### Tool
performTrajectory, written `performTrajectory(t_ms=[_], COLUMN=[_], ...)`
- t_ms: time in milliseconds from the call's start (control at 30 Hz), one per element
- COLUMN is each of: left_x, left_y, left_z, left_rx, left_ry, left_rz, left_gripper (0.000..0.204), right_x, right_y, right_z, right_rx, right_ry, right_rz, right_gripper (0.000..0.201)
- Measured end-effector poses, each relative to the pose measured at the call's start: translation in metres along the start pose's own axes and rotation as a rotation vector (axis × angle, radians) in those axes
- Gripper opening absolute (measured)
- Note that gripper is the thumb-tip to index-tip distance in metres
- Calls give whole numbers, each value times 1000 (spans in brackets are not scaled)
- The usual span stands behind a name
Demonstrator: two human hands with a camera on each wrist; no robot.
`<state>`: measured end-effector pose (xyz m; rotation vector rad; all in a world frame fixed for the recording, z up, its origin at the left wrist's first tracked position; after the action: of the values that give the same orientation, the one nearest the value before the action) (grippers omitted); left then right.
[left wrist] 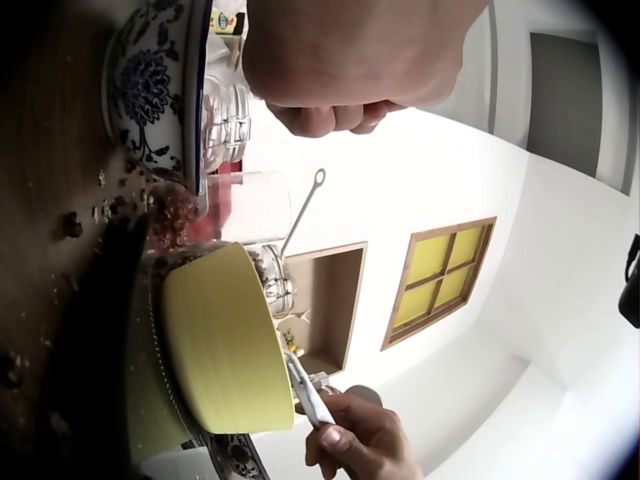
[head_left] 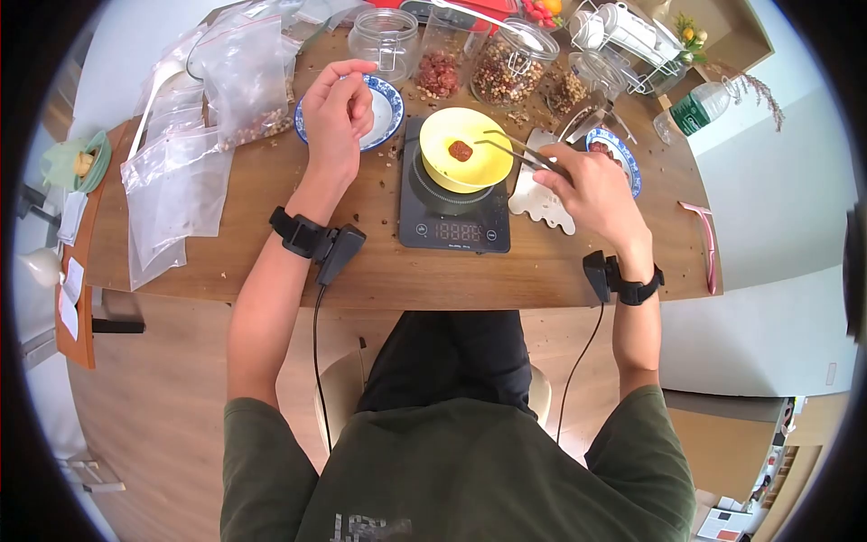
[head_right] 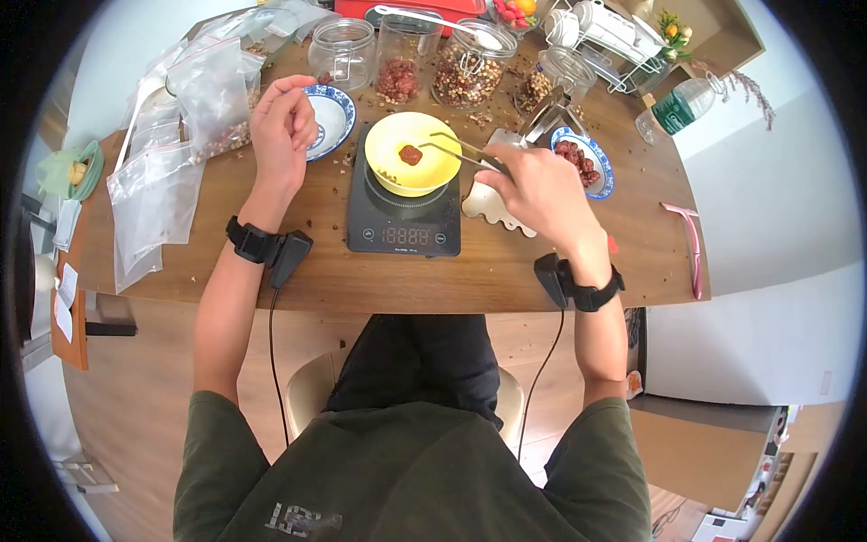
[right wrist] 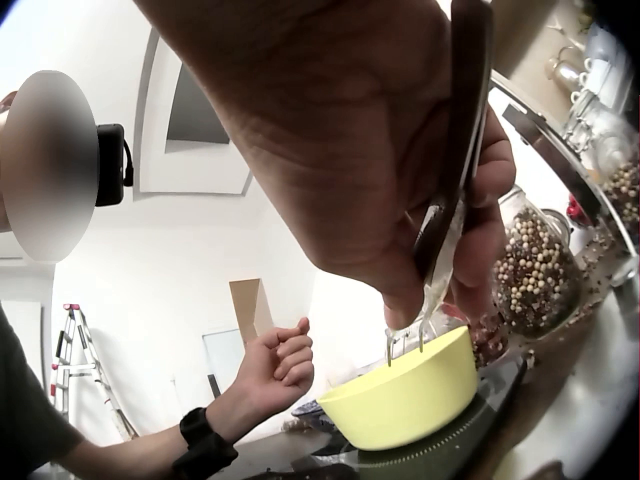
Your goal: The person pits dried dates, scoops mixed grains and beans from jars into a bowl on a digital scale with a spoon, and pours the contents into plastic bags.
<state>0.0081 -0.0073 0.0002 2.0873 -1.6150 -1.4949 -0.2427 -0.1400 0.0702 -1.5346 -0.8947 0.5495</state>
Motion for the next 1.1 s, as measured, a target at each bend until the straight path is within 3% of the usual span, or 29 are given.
performTrajectory(t_ms=[100, 167, 233, 300, 367, 467, 533, 633, 800, 1100], left_x=[0, -1, -1, -2, -2, -1, -1, 0, 0, -1], left_y=[0, 1, 1, 2, 2, 2, 2, 1, 2, 1], left_z=[0, 0, 0, 1, 1, 1, 1, 0, 2, 1], left_rx=[-2, -3, 8, 6, 9, -1, -8, -26, -20, -27], left_ry=[-2, -3, -18, -19, -21, -8, -20, -22, -25, -21], left_rz=[-3, -6, -37, -37, -35, -10, 0, -9, -13, 4], left_gripper=[16, 16, 17, 17, 17, 16, 15, 15, 15, 15], right_x=[-8, -22, -36, -58, -63, -134, -193, -251, -259, -244], right_y=[-20, -32, -55, -77, -93, -92, -76, -34, 11, 19], right_z=[11, 21, 34, 42, 48, 44, 42, 46, 57, 49], right_rx=[-15, -106, -257, -396, -529, -600, -526, -345, -61, 87], right_ry=[106, 53, 236, 283, 389, 459, 574, 603, 734, 788], right_rz=[-135, -153, -438, -550, -573, -354, -180, 80, 104, 67], right_gripper=[28, 27, 26, 27, 28, 27, 28, 31, 31, 35])
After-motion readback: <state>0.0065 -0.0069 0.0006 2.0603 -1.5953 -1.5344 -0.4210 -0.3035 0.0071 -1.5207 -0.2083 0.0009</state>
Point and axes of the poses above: each hand's wrist, its own z-axis away from the middle knuckle, its own y-axis out of the palm, x = y × z, the point moved 1 cm from there along -z, towards the middle knuckle, and after that the axes turned 15 degrees about y, right-handed, at the moved point
